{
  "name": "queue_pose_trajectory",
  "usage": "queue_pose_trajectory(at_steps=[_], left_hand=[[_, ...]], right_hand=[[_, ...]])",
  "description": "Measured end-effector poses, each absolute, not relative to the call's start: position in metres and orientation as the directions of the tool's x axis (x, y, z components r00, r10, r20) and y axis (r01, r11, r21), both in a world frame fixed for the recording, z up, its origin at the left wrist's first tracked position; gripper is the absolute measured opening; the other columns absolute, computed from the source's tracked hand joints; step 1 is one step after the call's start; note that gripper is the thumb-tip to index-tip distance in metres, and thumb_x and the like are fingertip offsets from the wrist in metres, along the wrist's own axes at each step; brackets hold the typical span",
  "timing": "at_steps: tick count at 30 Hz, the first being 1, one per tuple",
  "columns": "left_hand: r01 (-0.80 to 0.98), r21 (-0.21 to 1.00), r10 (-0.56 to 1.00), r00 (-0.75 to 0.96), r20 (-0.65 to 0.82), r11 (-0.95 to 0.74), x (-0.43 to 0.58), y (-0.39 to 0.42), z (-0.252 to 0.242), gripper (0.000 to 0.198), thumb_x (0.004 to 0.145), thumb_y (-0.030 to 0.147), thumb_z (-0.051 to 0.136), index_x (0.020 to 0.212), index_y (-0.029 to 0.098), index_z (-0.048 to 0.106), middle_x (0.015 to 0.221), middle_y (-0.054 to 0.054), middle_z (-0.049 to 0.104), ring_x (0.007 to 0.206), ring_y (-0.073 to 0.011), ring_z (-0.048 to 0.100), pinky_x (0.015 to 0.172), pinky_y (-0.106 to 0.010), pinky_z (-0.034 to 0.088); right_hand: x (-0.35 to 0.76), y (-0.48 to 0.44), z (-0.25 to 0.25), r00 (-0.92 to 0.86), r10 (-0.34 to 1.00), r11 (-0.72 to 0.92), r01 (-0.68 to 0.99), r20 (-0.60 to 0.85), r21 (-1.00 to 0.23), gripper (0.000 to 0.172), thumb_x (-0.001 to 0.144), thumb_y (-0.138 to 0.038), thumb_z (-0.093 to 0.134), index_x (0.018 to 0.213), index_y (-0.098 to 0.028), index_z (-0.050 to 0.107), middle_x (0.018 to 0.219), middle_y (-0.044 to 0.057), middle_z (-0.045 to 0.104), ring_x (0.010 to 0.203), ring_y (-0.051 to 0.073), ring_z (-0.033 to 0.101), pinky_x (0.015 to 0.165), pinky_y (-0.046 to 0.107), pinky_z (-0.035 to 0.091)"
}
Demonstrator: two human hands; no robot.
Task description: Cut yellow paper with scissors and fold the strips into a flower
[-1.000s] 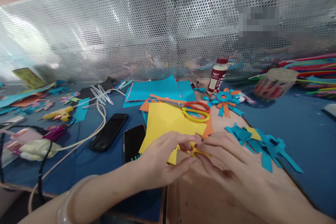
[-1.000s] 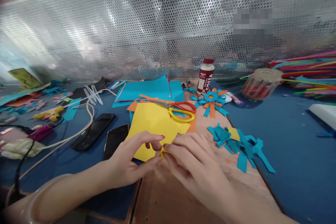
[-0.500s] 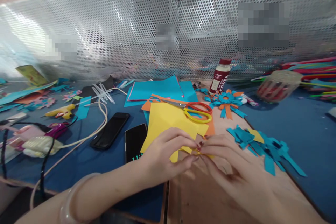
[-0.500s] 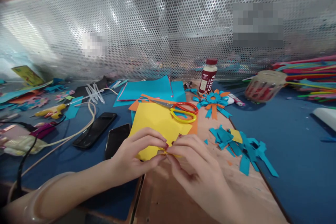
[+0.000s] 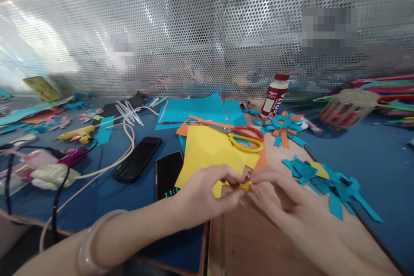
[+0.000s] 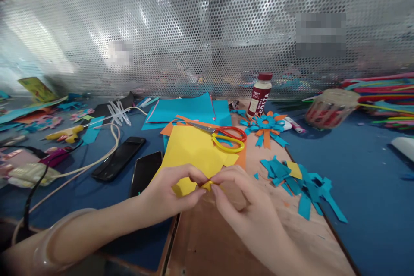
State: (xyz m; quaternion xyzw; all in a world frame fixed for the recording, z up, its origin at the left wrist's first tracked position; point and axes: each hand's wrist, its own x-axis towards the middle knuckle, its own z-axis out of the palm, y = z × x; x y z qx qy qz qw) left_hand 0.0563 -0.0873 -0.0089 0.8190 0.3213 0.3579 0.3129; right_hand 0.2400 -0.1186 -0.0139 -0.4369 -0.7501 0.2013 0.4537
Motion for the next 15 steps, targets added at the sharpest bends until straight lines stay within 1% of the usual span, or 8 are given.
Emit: queue_pose_trajectory(at_steps=[3,6,11,15], left_hand=[[0.305,0.795,0.788,0.528,0.318,-0.525,0.0577,-0.0857,-0.008,0.009,0.079,0.02,0.055,0.082,0.014,0.062,0.077,-0.001,0.064,0.072,-0.0092,0.058,0.071,-0.019,0.046],[0.293,0.817,0.792,0.538,0.288,-0.496,0.058,-0.0849,-0.0064,0.009,0.079,0.02,0.056,0.081,0.014,0.062,0.075,0.0,0.064,0.07,-0.0084,0.056,0.069,-0.018,0.044],[0.301,0.834,0.803,0.54,0.251,-0.463,0.058,-0.0854,-0.0046,0.008,0.079,0.019,0.055,0.081,0.015,0.061,0.074,0.0,0.062,0.069,-0.0087,0.054,0.068,-0.019,0.043],[0.317,0.866,0.824,0.541,0.169,-0.386,0.0585,-0.084,-0.005,0.011,0.079,0.025,0.056,0.08,0.015,0.062,0.075,-0.001,0.063,0.067,-0.0095,0.053,0.066,-0.021,0.043]], right_hand=[[0.2386,-0.1176,-0.014,-0.164,0.87,0.482,0.485,0.465,-0.73,0.007,0.084,-0.021,0.052,0.087,-0.025,0.056,0.085,-0.002,0.063,0.083,0.011,0.059,0.073,0.021,0.048],[0.238,-0.1158,-0.0149,-0.146,0.884,0.456,0.486,0.445,-0.746,0.005,0.083,-0.024,0.054,0.084,-0.024,0.058,0.083,-0.001,0.064,0.082,0.013,0.06,0.071,0.022,0.049],[0.2374,-0.116,-0.0129,-0.111,0.911,0.399,0.471,0.396,-0.787,0.008,0.081,-0.027,0.055,0.078,-0.023,0.062,0.08,0.0,0.066,0.079,0.014,0.061,0.071,0.024,0.05],[0.2378,-0.1164,-0.0126,-0.104,0.946,0.32,0.431,0.306,-0.844,0.013,0.082,-0.031,0.056,0.076,-0.022,0.063,0.078,0.001,0.066,0.076,0.015,0.061,0.069,0.024,0.05]])
